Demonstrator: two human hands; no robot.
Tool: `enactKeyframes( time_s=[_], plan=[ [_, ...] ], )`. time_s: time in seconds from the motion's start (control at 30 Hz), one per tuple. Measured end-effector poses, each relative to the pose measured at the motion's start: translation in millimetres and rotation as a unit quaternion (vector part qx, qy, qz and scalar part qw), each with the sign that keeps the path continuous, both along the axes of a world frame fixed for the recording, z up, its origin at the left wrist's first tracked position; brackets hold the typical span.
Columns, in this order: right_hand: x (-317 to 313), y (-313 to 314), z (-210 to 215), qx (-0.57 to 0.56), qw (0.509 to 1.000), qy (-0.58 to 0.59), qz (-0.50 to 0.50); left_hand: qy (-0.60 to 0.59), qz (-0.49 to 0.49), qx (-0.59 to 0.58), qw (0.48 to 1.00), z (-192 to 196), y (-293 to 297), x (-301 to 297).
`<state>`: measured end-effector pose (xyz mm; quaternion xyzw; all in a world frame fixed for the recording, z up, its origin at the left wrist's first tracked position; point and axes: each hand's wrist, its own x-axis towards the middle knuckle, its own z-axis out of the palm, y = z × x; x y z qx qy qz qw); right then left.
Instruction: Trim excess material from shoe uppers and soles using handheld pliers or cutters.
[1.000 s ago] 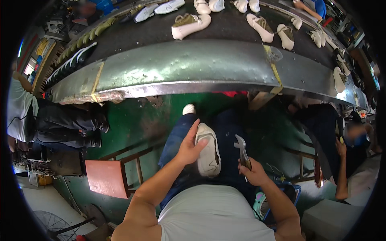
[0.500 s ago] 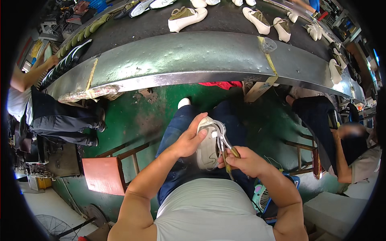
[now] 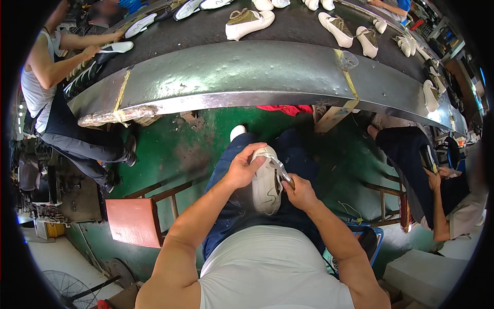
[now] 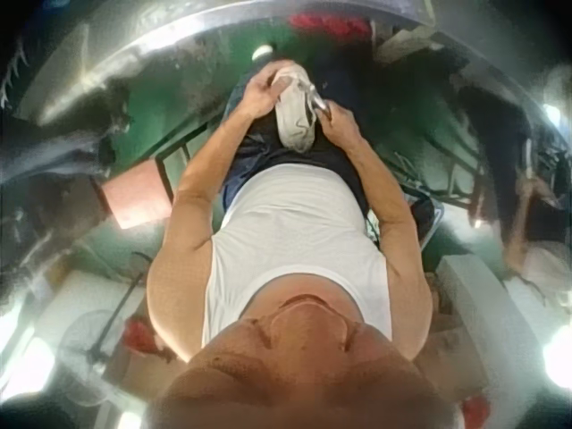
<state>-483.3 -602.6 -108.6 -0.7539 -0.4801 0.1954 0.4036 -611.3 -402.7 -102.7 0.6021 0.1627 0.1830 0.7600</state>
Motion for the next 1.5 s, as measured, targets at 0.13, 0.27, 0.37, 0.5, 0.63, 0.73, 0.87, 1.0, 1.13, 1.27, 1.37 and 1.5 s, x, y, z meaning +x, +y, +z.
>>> enactKeyframes(
  time_s=[0.13, 0.27, 0.37, 0.5, 0.63, 0.73, 0.87, 1.0, 1.13, 1.27, 1.37, 1.5],
  plan=[
    [-2.6, -1.6, -4.9, 0.020, 1.000, -0.018, -0.010, -0.008, -0.003, 0.009, 1.000, -1.2, 1.5, -2.0],
    [-8.8, -11.3, 23.7, -0.050, 0.997, -0.050, 0.026, 0.039, -0.006, 0.009, 0.999, -0.6, 3.7, -10.9],
    [-12.2, -20.9, 63.6, -0.162, 0.983, -0.067, 0.052, 0.050, -0.039, 0.005, 0.998, 25.1, -1.9, -15.4],
    [-17.1, -22.3, 81.9, -0.265, 0.958, -0.092, 0.065, 0.051, -0.005, -0.134, 0.990, 39.0, -19.5, -8.6],
    [-16.7, -25.5, 95.2, -0.260, 0.958, -0.102, 0.066, 0.103, 0.037, -0.078, 0.991, 30.6, -17.2, -4.7],
    [7.8, -52.0, 91.2, -0.152, 0.966, 0.134, 0.162, 0.020, 0.031, 0.068, 0.997, 59.8, -23.1, -12.8],
    [4.9, -94.5, 71.1, 0.009, 0.997, 0.052, 0.053, -0.161, 0.020, 0.334, 0.928, 120.4, -35.6, -22.0],
    [13.2, -94.1, 50.3, 0.016, 0.995, 0.089, -0.032, -0.214, 0.004, 0.503, 0.838, 132.4, -25.4, -13.9],
    [14.7, -94.1, 44.8, 0.038, 0.984, 0.149, -0.086, -0.254, -0.005, 0.524, 0.813, 127.3, -21.8, -7.5],
    [10.7, -91.8, 49.4, 0.042, 0.987, 0.135, -0.073, -0.198, 0.003, 0.492, 0.848, 136.4, -28.2, -3.2],
    [2.6, -91.6, 55.4, -0.009, 0.959, 0.277, -0.068, -0.102, -0.006, 0.442, 0.891, 136.4, -22.0, 2.4],
    [-1.2, -84.0, 61.9, -0.086, 0.954, 0.282, -0.045, 0.091, -0.033, 0.041, 0.994, 59.7, -23.7, 16.8]
  ],
)
